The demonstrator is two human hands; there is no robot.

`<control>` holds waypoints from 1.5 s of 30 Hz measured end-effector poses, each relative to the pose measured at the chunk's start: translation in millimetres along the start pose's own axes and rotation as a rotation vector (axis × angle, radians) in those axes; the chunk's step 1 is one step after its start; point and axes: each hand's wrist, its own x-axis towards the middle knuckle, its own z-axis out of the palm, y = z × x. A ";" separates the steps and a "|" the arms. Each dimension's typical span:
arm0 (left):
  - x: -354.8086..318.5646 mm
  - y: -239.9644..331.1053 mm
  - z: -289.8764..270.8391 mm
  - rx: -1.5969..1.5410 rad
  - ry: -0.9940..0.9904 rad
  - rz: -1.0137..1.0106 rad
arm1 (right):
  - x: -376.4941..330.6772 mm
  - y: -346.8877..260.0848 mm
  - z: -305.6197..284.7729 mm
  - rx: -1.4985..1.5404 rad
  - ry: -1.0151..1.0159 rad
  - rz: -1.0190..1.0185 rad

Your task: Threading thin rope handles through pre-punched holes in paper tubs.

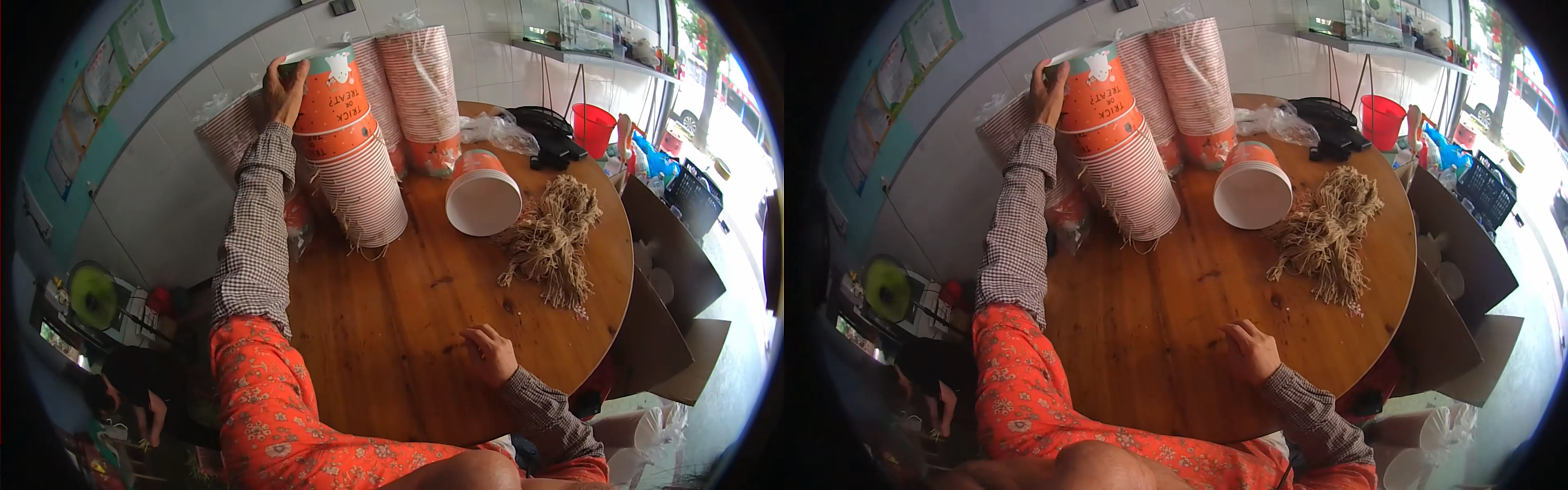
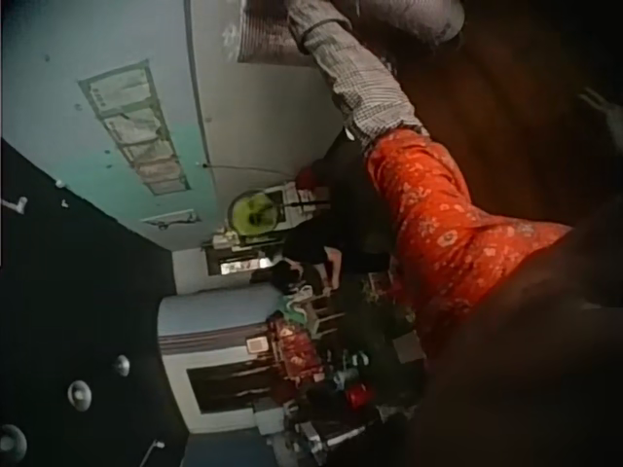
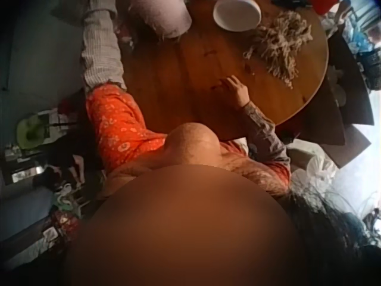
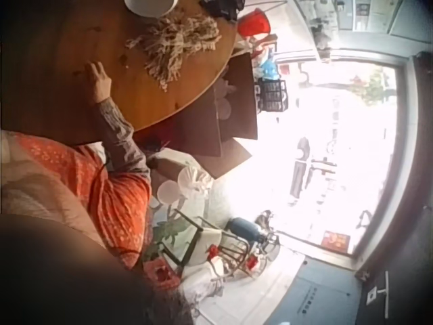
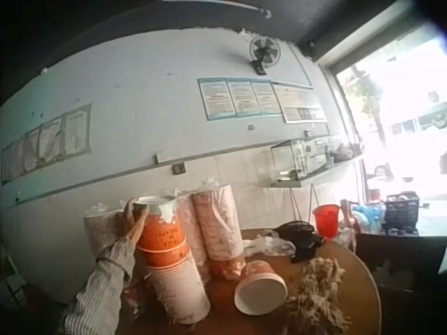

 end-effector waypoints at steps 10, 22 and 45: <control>-63.0 -4.8 9.1 -0.019 -0.008 -0.061 | -4.8 5.1 0.1 0.014 -0.009 0.038; -255.6 -1.9 54.1 -0.090 -0.088 0.103 | 84.1 69.5 -21.1 0.046 0.367 0.067; -326.7 25.8 198.9 -0.023 -0.290 -0.515 | 193.0 180.6 -36.9 -0.149 0.500 0.425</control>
